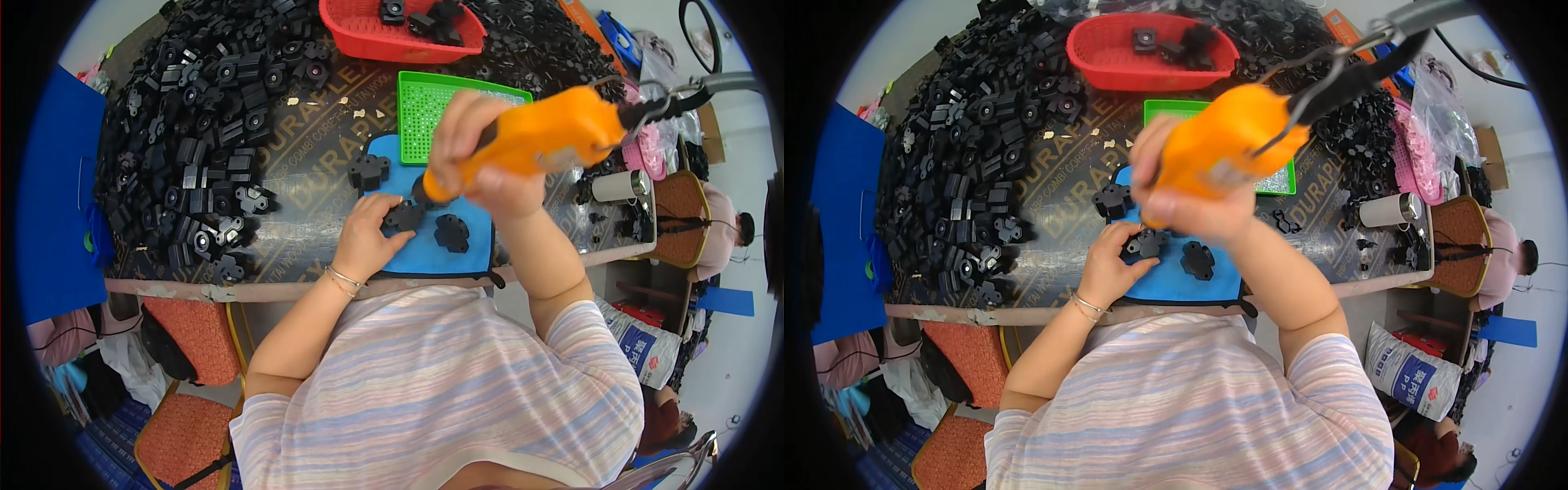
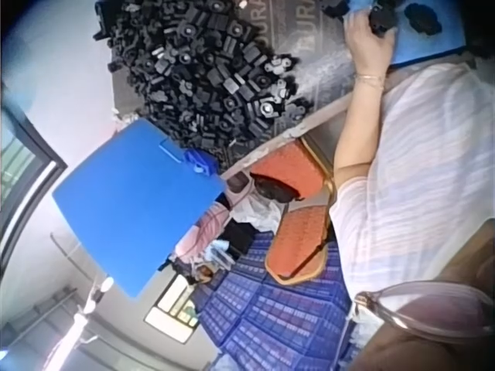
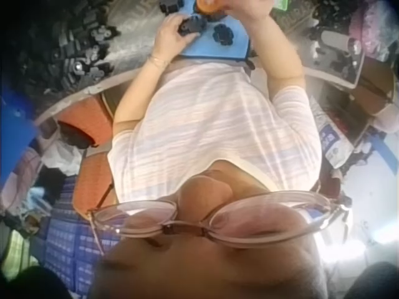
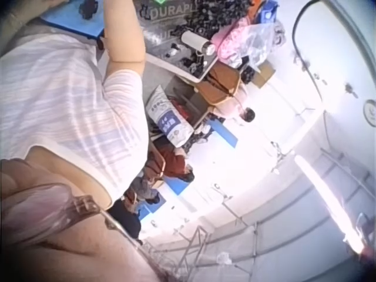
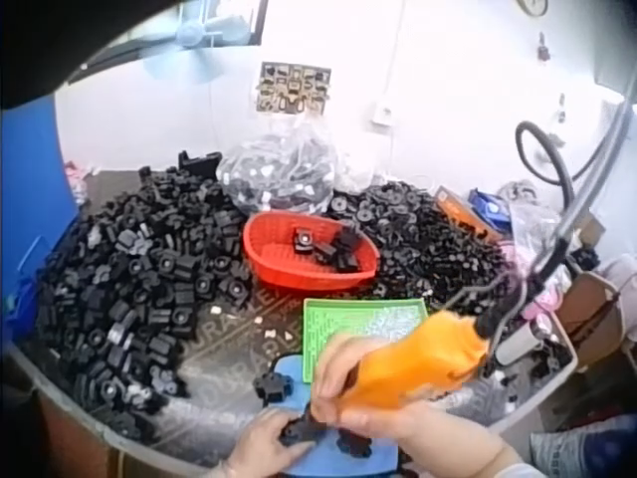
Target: Assembling small black plastic components using an electric screwdriver at a factory workbench.
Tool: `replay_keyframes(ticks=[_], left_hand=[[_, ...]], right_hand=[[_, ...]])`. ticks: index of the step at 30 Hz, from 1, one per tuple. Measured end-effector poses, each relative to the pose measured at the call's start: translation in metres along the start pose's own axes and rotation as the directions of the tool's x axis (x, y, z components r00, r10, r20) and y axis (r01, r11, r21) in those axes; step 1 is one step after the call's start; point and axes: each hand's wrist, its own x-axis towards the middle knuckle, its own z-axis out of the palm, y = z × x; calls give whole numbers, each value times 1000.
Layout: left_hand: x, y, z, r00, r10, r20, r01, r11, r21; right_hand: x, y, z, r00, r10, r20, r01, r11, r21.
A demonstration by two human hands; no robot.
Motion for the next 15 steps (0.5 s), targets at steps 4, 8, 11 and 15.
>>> replay_keyframes(ticks=[4,8,11,15], left_hand=[[1,1,1,999,18,-28,-18,999,-32],[1,-3,2,1000,12,22,-12,1000,-9],[-1,-10,6,996,-45,71,50,996,-68],[0,-7,5,998,-39,44,43,995,-85]], right_hand=[[-7,4,21,996,87,20,-87,996,-6],[-8,11,25,994,84,76,-79,995,-62],[-6,11,28,988,136,67,-133,990,-50],[-6,13,28,992,110,59,-108,993,-36]])
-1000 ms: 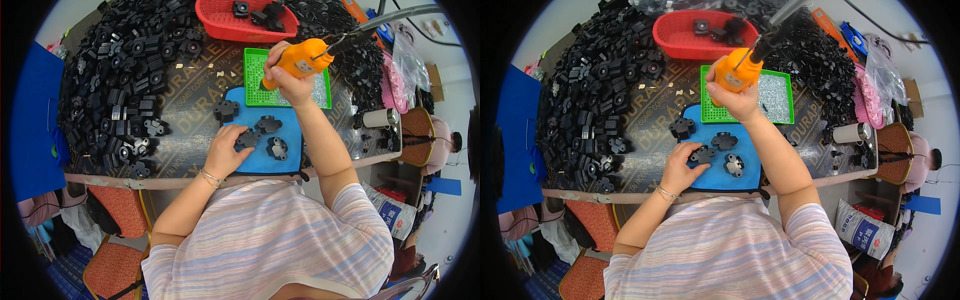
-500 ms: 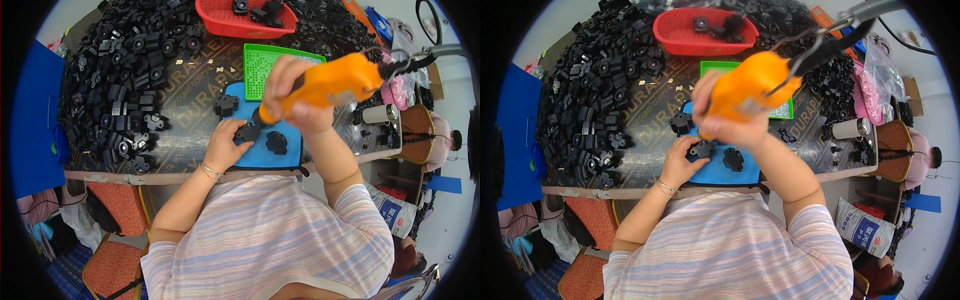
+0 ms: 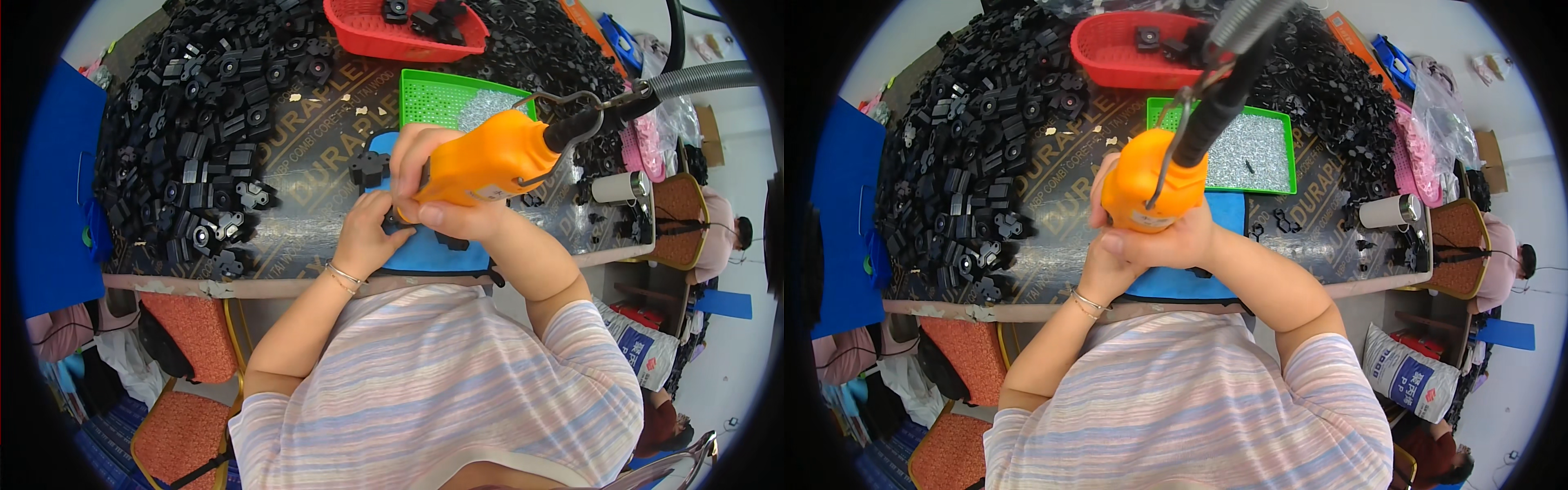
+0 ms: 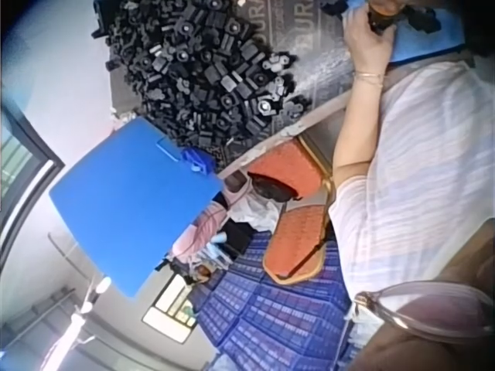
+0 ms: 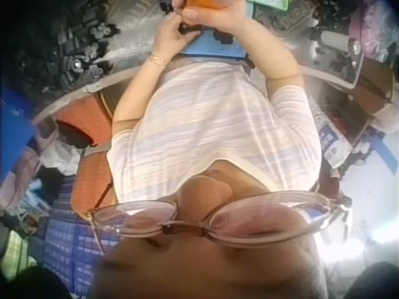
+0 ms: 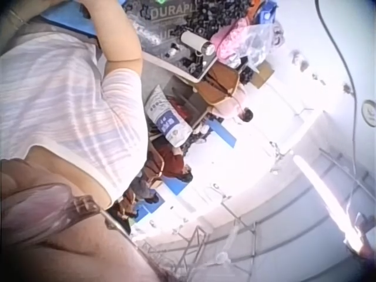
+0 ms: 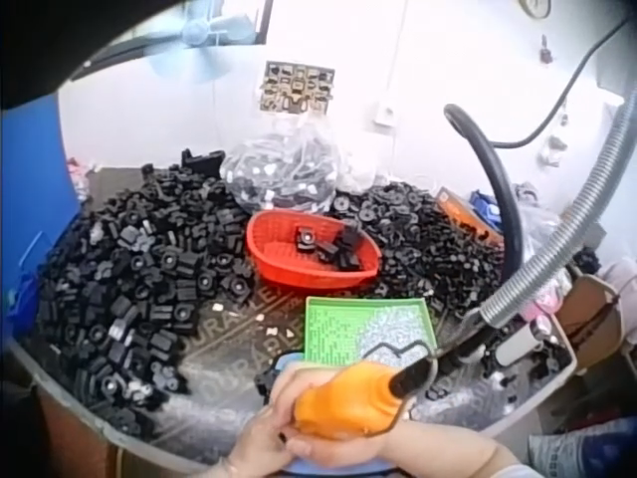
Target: Assembling small black plastic components using an electric screwdriver at a factory workbench.
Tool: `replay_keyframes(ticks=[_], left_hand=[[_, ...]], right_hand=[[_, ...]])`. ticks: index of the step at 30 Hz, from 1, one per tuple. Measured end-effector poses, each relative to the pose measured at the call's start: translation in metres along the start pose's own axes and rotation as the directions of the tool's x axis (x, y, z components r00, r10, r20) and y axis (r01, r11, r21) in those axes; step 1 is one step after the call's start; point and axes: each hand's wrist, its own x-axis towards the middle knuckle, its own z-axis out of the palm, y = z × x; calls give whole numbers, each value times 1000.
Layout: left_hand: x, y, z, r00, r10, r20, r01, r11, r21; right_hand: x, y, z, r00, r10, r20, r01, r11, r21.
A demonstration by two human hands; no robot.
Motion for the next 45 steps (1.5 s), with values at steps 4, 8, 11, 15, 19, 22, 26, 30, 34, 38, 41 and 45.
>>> replay_keyframes(ticks=[4,8,11,15,19,22,26,30,34,38,41,45], left_hand=[[1,2,0,1000,-1,-7,1,1000,-6],[1,3,-1,1000,3,-14,-3,1000,-13],[1,0,0,1000,-1,2,1,1000,12],[1,-5,3,992,108,-69,-108,994,4],[0,-10,5,987,133,-87,-132,991,13],[0,-6,4,978,179,-104,-175,983,48],[-1,-9,5,984,163,-68,-162,987,26],[-1,-2,1,998,58,4,-59,996,63],[-3,10,-3,998,38,-59,-30,992,126],[-9,42,-18,984,148,-99,-77,856,511],[-12,54,-5,948,292,125,-316,826,466],[6,61,26,889,345,302,-452,765,459]], right_hand=[[2,2,-2,999,-44,10,44,999,-28],[0,-1,0,999,30,-22,-30,999,18],[1,-1,0,999,38,-18,-38,999,-25],[-4,8,6,992,117,-56,-122,989,-81],[-2,18,1,999,45,29,-42,994,-102],[-3,22,0,996,-3,86,10,996,-88],[-6,18,5,999,26,37,-25,1000,-19],[-5,11,-3,997,-1,76,-1,1000,25],[-2,-25,-27,993,-121,-5,120,982,149],[-15,-17,-78,955,-202,-216,188,978,-86],[-17,-6,-90,916,-243,-320,203,967,-154],[-6,17,-96,884,-263,-386,183,955,-233]])
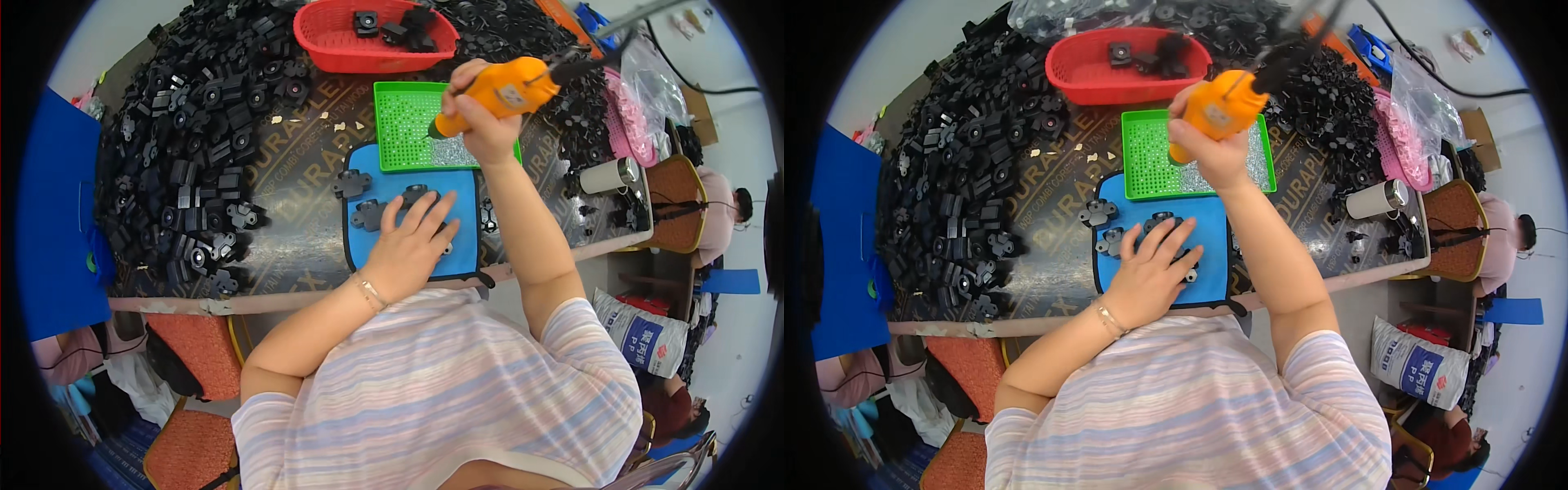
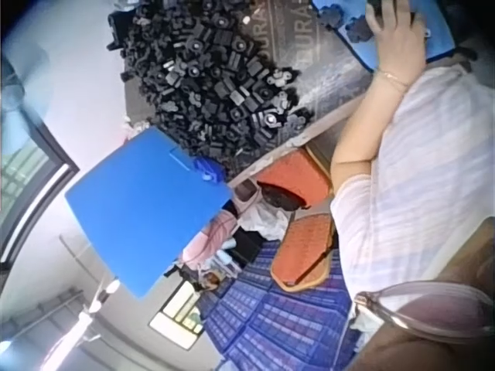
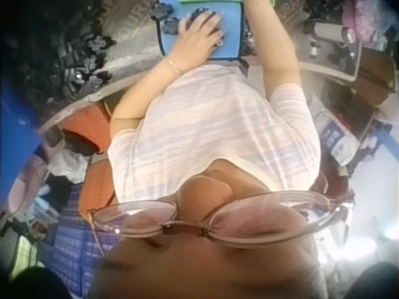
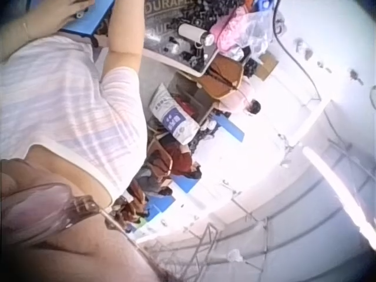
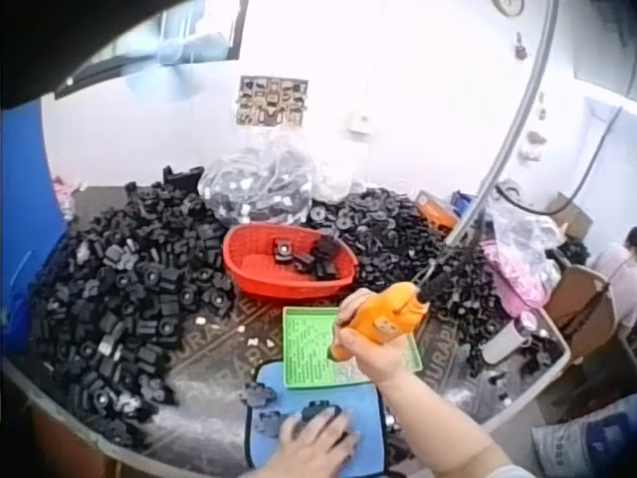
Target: Assembling small black plastic components using an electric screwdriver at a factory workbench.
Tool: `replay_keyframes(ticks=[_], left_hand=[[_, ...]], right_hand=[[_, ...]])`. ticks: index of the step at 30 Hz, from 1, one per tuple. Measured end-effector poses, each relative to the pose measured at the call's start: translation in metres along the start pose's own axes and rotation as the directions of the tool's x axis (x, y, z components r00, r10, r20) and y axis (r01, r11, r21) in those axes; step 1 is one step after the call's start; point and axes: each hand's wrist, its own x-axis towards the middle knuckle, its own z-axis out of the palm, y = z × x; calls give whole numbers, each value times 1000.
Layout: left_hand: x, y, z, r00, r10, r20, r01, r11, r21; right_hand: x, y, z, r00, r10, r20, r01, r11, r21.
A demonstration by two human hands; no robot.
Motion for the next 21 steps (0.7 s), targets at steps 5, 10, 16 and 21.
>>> replay_keyframes(ticks=[5,10,16,21], left_hand=[[-2,-1,0,997,42,60,-39,998,-47],[-22,-5,-18,995,-99,20,101,969,-226],[-27,-16,-11,978,-208,-22,201,966,-165],[-25,-17,-8,962,-268,-47,258,955,-148]], right_hand=[[1,18,2,999,1,-32,-2,999,-42],[4,20,4,999,4,-32,-5,1000,-17],[5,21,7,999,22,-32,-22,1000,-13],[4,21,7,999,33,-37,-33,999,6]])
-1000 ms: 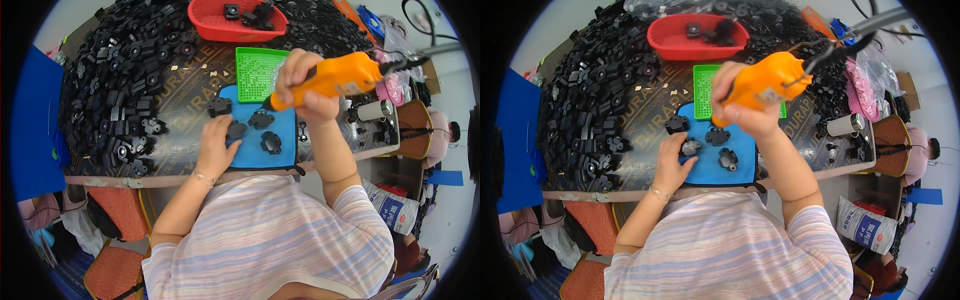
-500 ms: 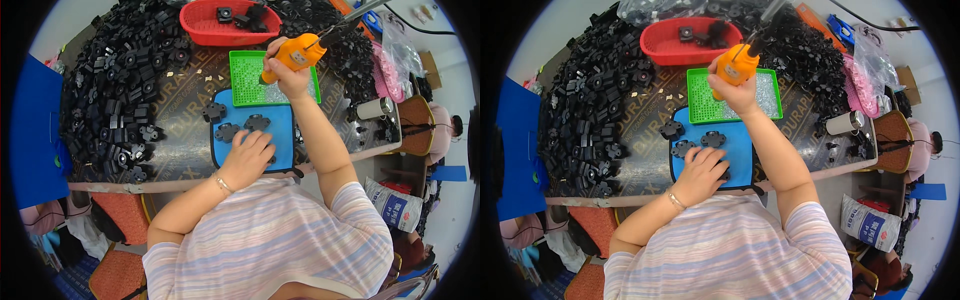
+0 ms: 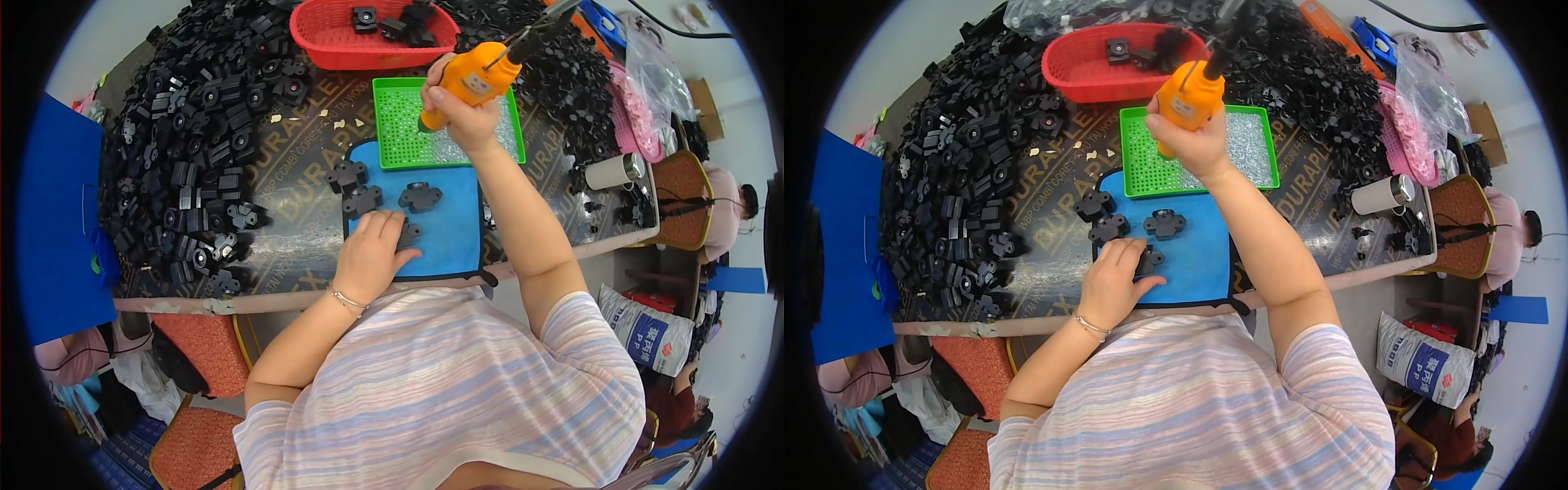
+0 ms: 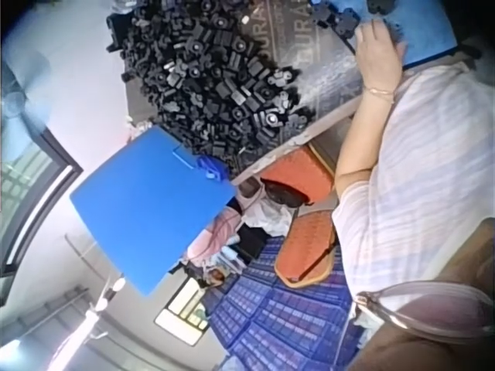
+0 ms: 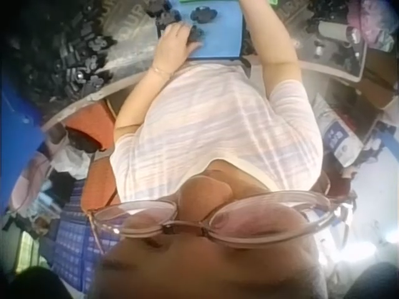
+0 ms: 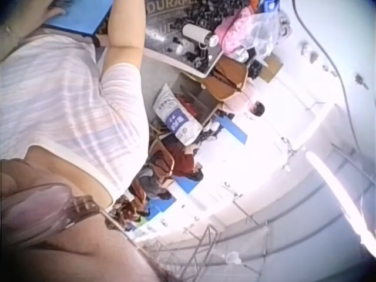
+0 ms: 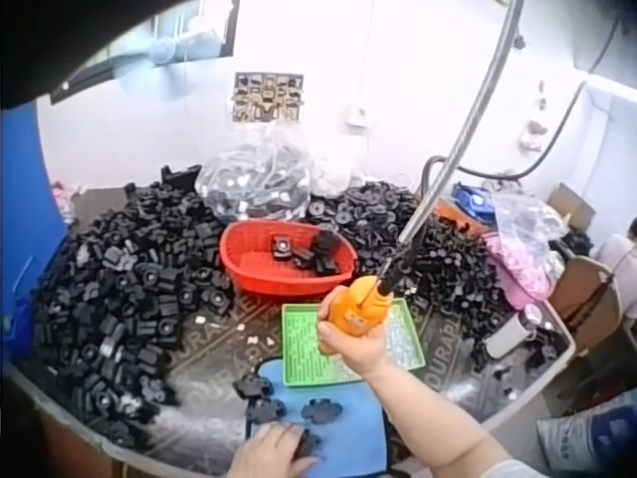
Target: Assembling small black plastic components using an electric screwdriver at a factory workbench.
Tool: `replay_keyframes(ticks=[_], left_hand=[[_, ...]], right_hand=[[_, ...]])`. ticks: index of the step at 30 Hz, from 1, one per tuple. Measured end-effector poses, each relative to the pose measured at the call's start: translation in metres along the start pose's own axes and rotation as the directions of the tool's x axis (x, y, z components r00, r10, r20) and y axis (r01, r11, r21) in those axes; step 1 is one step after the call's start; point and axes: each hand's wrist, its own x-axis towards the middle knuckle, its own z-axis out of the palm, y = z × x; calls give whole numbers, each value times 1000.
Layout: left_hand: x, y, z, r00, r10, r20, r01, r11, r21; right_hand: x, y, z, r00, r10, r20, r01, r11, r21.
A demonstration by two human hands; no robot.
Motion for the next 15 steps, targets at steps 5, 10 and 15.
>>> replay_keyframes(ticks=[5,10,15], left_hand=[[-7,-4,8,997,-53,-50,47,992,-114],[-7,-10,12,996,-66,-54,53,976,-211],[-5,-7,12,995,-100,-31,90,969,-230]], right_hand=[[-2,-19,-1,1000,-6,-6,6,1000,14],[-23,-76,9,960,54,276,-120,967,225],[-49,-90,25,923,154,353,-218,964,151]])
